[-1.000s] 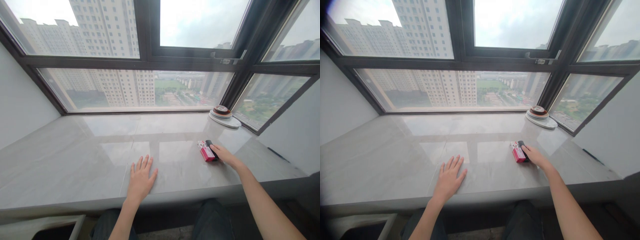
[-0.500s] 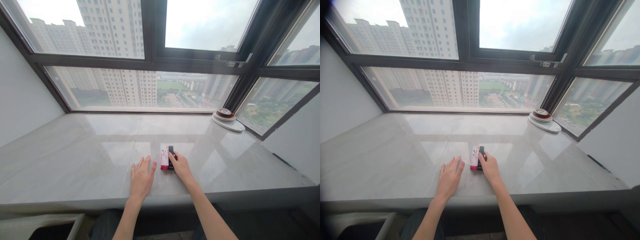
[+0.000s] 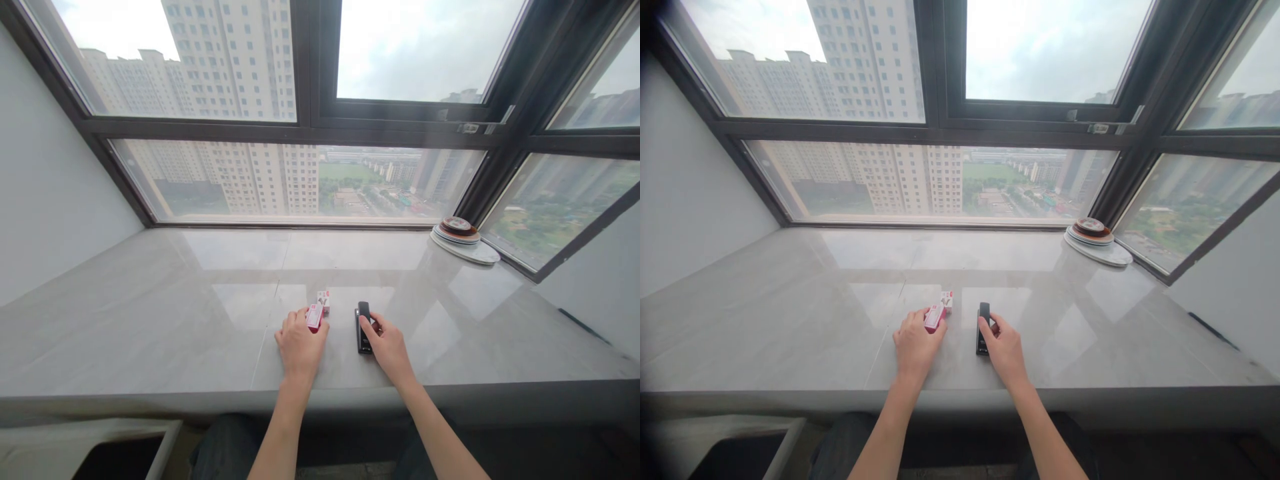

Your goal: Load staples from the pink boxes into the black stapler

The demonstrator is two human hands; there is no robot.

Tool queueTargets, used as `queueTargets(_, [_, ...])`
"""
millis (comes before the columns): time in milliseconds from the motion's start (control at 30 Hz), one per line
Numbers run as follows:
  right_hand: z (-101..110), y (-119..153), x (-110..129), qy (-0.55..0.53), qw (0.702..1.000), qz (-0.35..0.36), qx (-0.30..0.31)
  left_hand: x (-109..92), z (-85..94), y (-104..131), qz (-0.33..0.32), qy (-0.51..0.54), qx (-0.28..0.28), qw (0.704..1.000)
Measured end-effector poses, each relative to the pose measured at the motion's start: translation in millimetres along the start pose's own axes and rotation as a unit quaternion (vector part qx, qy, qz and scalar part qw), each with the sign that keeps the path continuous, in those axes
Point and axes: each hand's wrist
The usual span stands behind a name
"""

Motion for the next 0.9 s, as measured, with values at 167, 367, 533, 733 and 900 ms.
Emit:
queueTargets(167, [2, 4, -1, -0.002, 1.0, -0.002, -0.002, 38, 1.0, -35, 0.031, -0.006, -0.013, 0.999])
queueTargets(367, [2, 3, 0, -0.006, 1.0, -0.002, -0.007, 59, 1.5, -71, 0.063, -0.048, 0.011, 0.997])
queueTargets(533, [1, 2, -1, -0.006, 1.0, -0.004, -0.003, 76, 12.0, -42, 0.067, -0.064, -0.045, 0.995])
queueTargets(733, [0, 1, -5, -0.003, 1.0, -0.011, 0.001, 110, 24.9, 1, 0.07, -0.116, -0.038, 0.99])
queueTargets(900, [-2, 2, -5, -0.004, 1.0, -0.003, -0.004, 85, 27.7, 8, 0.052, -0.108, -0.063, 0.991])
Point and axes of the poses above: each hand's wrist, its own y-axis away from the middle knuckle, its own z-axis out of the back of the hand, x = y × z, and after that the axes turned 14 degrees about -y, right-handed
